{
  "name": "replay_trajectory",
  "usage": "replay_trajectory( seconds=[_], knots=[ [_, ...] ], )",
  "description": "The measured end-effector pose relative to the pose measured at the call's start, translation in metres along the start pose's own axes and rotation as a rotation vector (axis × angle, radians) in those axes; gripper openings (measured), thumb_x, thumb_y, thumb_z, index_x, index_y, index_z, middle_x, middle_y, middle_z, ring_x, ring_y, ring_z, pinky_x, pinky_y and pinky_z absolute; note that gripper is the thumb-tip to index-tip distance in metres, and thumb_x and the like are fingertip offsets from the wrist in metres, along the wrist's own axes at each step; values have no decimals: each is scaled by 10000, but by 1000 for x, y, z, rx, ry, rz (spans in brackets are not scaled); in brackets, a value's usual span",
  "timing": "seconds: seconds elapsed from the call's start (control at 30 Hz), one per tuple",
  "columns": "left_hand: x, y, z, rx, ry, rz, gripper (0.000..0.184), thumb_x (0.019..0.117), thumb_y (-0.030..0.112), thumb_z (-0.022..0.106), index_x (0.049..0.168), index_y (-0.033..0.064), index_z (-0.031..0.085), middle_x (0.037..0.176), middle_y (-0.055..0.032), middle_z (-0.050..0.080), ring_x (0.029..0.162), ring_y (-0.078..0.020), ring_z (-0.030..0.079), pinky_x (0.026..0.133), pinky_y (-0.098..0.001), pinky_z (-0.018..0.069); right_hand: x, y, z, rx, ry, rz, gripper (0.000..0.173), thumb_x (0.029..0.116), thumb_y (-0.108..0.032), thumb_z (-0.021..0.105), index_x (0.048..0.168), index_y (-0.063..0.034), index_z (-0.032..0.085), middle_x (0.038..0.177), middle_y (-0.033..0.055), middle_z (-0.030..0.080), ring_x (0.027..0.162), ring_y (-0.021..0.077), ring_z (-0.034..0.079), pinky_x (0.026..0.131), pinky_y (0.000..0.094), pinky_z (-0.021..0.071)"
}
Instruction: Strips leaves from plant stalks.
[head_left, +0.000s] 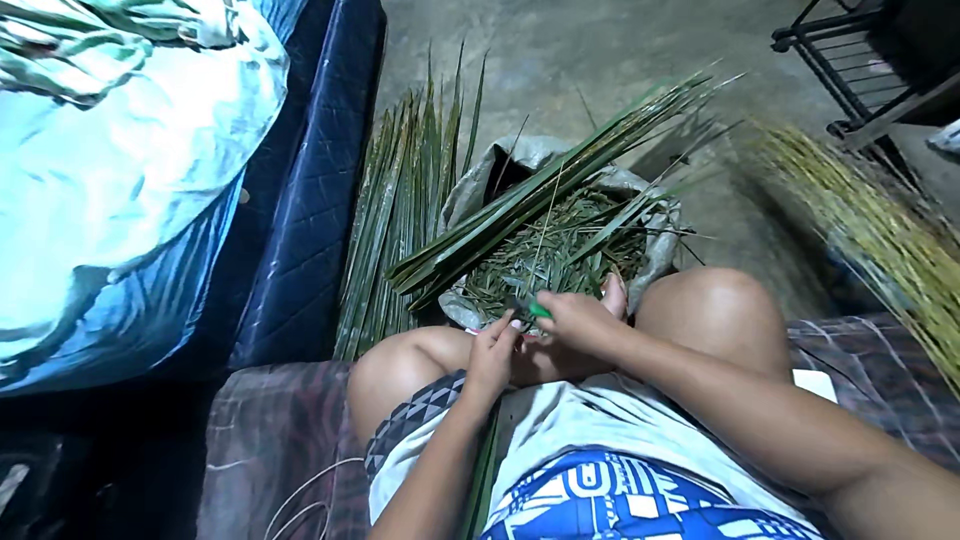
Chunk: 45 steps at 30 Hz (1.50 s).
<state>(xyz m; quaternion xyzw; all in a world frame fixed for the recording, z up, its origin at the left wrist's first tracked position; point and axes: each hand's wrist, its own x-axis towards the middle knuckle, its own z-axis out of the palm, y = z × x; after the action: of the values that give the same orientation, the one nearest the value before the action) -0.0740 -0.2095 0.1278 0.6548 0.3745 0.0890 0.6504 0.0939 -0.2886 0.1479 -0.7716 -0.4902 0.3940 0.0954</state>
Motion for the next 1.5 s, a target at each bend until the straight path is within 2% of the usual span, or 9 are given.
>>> replay_trajectory(
  seconds=[0.23,0.37,0.47,0.67,0.9,1.07,1.2,1.33,1.5],
  knots=[
    [-2,3,0,-112,-56,-9,428,1092,134,373,1477,3,506,696,26,575,437,-25,389,408,-194,360,37,43,-40,108,350,303,265,1072,-255,537,1166,-26,629,1015,243,690,977,439,686,806,638,522],
    [0,2,-1,-139,-62,-3,427,1096,149,368,1466,-11,508,699,26,582,440,-21,399,411,-190,372,11,18,-19,106,133,78,306,1063,-245,514,1220,-3,617,1058,254,678,1018,431,670,871,629,505],
    [1,2,-1,-150,-49,-18,344,1103,155,364,1270,-39,595,700,27,585,440,-16,412,411,-177,372,-1,2,-2,38,1,-41,311,1067,-264,491,1201,-4,597,1050,240,672,1019,416,668,861,609,502],
    [1,3,-1,-210,-118,-56,428,1105,152,346,1474,-6,495,700,9,600,427,-28,412,402,-188,387,31,42,-30,187,251,251,308,1081,-269,515,1208,-11,626,1044,260,682,1013,444,671,854,646,505],
    [0,-1,5,-123,-118,-40,435,1088,152,391,1475,-26,480,730,0,622,446,-29,441,411,-194,403,22,26,-16,658,147,59,411,1091,-323,541,1312,21,585,1089,183,638,895,230,603,844,418,509],
    [-5,-3,10,60,-93,12,493,999,103,482,1464,-59,454,792,-2,657,488,-8,500,430,-172,422,27,33,-18,929,177,62,241,1081,-208,550,1197,-1,588,848,54,506,636,101,449,588,259,408],
    [-6,-3,13,99,-76,10,439,1052,109,442,1447,-83,456,752,30,656,451,11,477,409,-160,414,39,52,-25,832,336,61,299,1070,-163,543,1247,67,614,1117,218,647,959,270,621,872,446,498],
    [2,-6,9,128,26,1,314,1096,152,364,1070,-18,628,618,78,608,394,18,436,385,-164,401,23,40,-13,541,144,-77,293,1045,-143,564,1210,89,634,1127,279,661,1036,384,650,890,565,498],
    [2,-3,11,165,142,-27,344,1028,92,386,716,144,521,499,131,504,387,26,444,391,-171,401,-5,8,18,306,-50,-249,295,1061,-206,569,1215,27,666,1075,240,699,1029,401,677,851,632,508]
  ],
)
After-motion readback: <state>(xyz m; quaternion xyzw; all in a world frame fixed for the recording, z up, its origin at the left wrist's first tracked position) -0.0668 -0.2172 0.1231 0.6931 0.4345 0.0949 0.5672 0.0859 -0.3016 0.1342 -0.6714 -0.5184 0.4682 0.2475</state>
